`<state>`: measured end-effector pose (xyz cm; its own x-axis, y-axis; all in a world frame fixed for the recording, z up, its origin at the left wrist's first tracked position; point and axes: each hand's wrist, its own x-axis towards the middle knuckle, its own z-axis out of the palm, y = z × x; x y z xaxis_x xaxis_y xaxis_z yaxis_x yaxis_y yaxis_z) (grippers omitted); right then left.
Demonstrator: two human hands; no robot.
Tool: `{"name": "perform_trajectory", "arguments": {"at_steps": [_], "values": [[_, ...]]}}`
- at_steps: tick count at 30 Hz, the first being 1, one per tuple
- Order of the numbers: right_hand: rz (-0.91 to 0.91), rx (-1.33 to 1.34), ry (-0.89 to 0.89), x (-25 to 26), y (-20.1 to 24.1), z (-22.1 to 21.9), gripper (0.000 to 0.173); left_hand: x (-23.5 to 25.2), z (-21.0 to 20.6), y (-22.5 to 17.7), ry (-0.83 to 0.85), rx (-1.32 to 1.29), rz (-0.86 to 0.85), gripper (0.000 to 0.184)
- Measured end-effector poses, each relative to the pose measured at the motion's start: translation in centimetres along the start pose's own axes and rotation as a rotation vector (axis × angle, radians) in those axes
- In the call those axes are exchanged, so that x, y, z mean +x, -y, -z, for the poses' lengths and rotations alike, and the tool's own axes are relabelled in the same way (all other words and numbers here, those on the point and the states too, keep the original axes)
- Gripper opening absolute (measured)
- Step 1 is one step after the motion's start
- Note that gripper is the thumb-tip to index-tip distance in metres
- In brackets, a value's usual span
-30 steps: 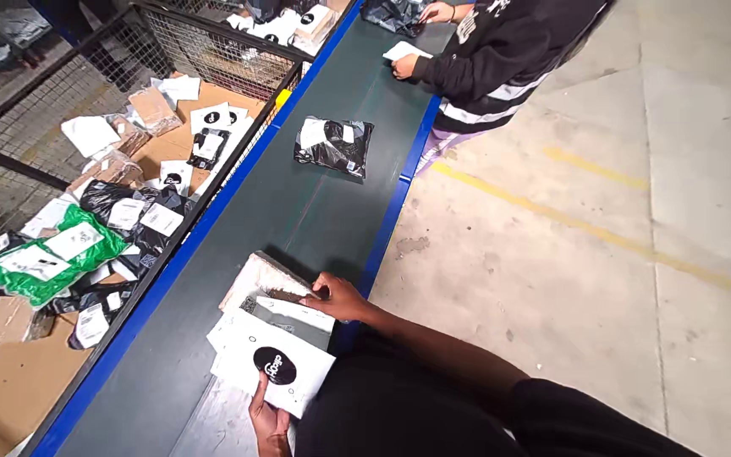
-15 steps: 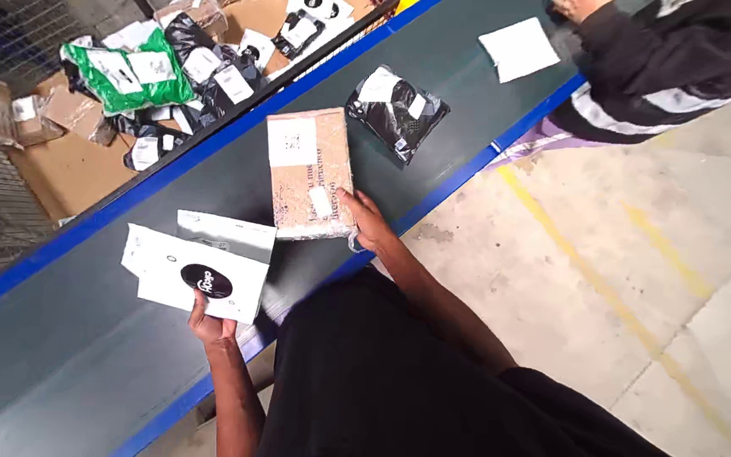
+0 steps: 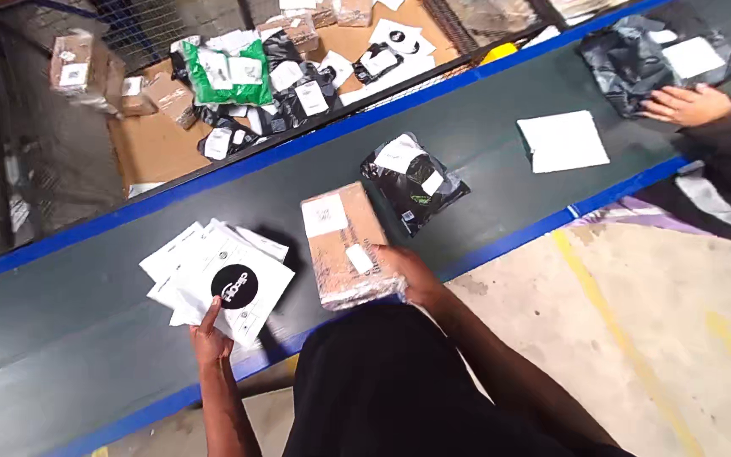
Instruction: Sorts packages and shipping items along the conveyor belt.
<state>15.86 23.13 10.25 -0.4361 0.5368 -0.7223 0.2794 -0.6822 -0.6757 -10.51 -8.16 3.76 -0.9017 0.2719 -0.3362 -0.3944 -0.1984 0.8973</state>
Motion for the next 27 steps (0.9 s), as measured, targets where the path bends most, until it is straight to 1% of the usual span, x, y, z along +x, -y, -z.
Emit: {"name": "perform_trajectory", "arguments": {"at_steps": [1, 2, 3, 4, 5, 6, 7, 8, 9, 10, 11, 12, 13, 14, 15, 16, 17, 19, 20, 21, 22, 23, 24, 25, 26, 27], "values": [[0.054, 0.019, 0.033, 1.1, 2.0, -0.9, 0.037, -0.1, 0.2, -0.2, -0.021, 0.001, 0.009, 0.048], [0.137, 0.073, 0.103, 2.9, 4.1, -1.8, 0.037, -0.1, 0.3, -0.5, -0.043, -0.006, 0.018, 0.047], [0.222, 0.146, 0.188, 5.2, 6.3, -2.8, 0.042, 0.3, 0.4, -0.7, -0.047, -0.028, 0.02, 0.048], [0.3, 0.197, 0.251, 7.4, 8.4, -3.5, 0.051, 0.9, 0.0, -0.7, -0.023, -0.061, 0.022, 0.05], [0.378, 0.193, 0.294, 9.2, 9.7, -4.1, 0.057, 1.3, -0.6, -0.5, 0.007, -0.093, 0.027, 0.052], [0.453, 0.073, 0.306, 10.3, 10.0, -5.1, 0.06, 1.6, -1.4, -0.3, 0.025, -0.121, 0.028, 0.053], [0.527, -0.133, 0.323, 10.8, 9.3, -6.7, 0.06, 1.8, -2.2, -0.3, 0.041, -0.14, 0.025, 0.053], [0.576, -0.36, 0.343, 10.5, 8.0, -8.7, 0.069, 2.0, -3.0, -0.3, 0.063, -0.152, 0.022, 0.054], [0.598, -0.568, 0.359, 9.8, 6.4, -11.0, 0.085, 2.0, -3.9, -0.3, 0.084, -0.164, 0.024, 0.054], [0.603, -0.71, 0.374, 9.1, 4.6, -13.1, 0.1, 1.9, -4.8, -0.2, 0.114, -0.174, 0.037, 0.054], [0.6, -0.78, 0.368, 8.6, 3.1, -14.5, 0.108, 1.7, -5.7, -0.1, 0.158, -0.173, 0.062, 0.054], [0.587, -0.778, 0.362, 8.8, 2.2, -14.9, 0.102, 1.6, -6.5, 0.0, 0.202, -0.161, 0.09, 0.054], [0.526, -0.676, 0.438, 9.0, 2.1, -14.5, 0.085, 1.7, -6.6, 0.0, 0.248, -0.134, 0.117, 0.055], [0.448, -0.555, 0.561, 9.1, 2.4, -13.6, 0.066, 1.9, -6.4, -0.1, 0.292, -0.084, 0.142, 0.057], [0.376, -0.501, 0.674, 9.2, 2.8, -12.6, 0.056, 2.1, -6.1, -0.2, 0.351, -0.02, 0.168, 0.059], [0.335, -0.479, 0.731, 9.0, 2.9, -11.9, 0.054, 2.2, -6.0, -0.3, 0.421, 0.051, 0.194, 0.061], [0.325, -0.464, 0.729, 8.6, 2.6, -11.6, 0.059, 2.2, -6.1, -0.4, 0.489, 0.115, 0.22, 0.063], [0.362, -0.437, 0.63, 8.1, 2.2, -11.0, 0.063, 2.0, -7.0, 0.0, 0.559, 0.16, 0.254, 0.06], [0.425, -0.45, 0.585, 8.6, 2.3, -11.0, 0.06, 2.2, -7.1, 0.1, 0.554, 0.147, 0.249, 0.058], [0.533, -0.504, 0.51, 9.5, 2.6, -11.0, 0.053, 2.4, -6.6, 0.3, 0.527, 0.126, 0.232, 0.057], [0.678, -0.592, 0.393, 10.7, 3.1, -10.9, 0.048, 2.7, -5.9, 0.6, 0.478, 0.096, 0.216, 0.058], [0.79, -0.739, 0.259, 12.4, 3.8, -10.9, 0.051, 3.1, -4.8, 0.8, 0.405, 0.052, 0.213, 0.059], [0.832, -0.926, 0.159, 14.4, 4.0, -11.0, 0.063, 3.4, -3.2, 1.2, 0.326, -0.006, 0.233, 0.059], [0.817, -1.117, 0.125, 16.2, 3.4, -11.3, 0.078, 3.4, -1.4, 1.8, 0.255, -0.069, 0.269, 0.059], [0.771, -1.26, 0.133, 17.5, 2.2, -11.5, 0.087, 3.4, -0.1, 2.5, 0.212, -0.121, 0.303, 0.058], [0.732, -1.328, 0.153, 18.1, 0.9, -11.2, 0.084, 3.5, 0.5, 3.6, 0.198, -0.151, 0.319, 0.056]]}}
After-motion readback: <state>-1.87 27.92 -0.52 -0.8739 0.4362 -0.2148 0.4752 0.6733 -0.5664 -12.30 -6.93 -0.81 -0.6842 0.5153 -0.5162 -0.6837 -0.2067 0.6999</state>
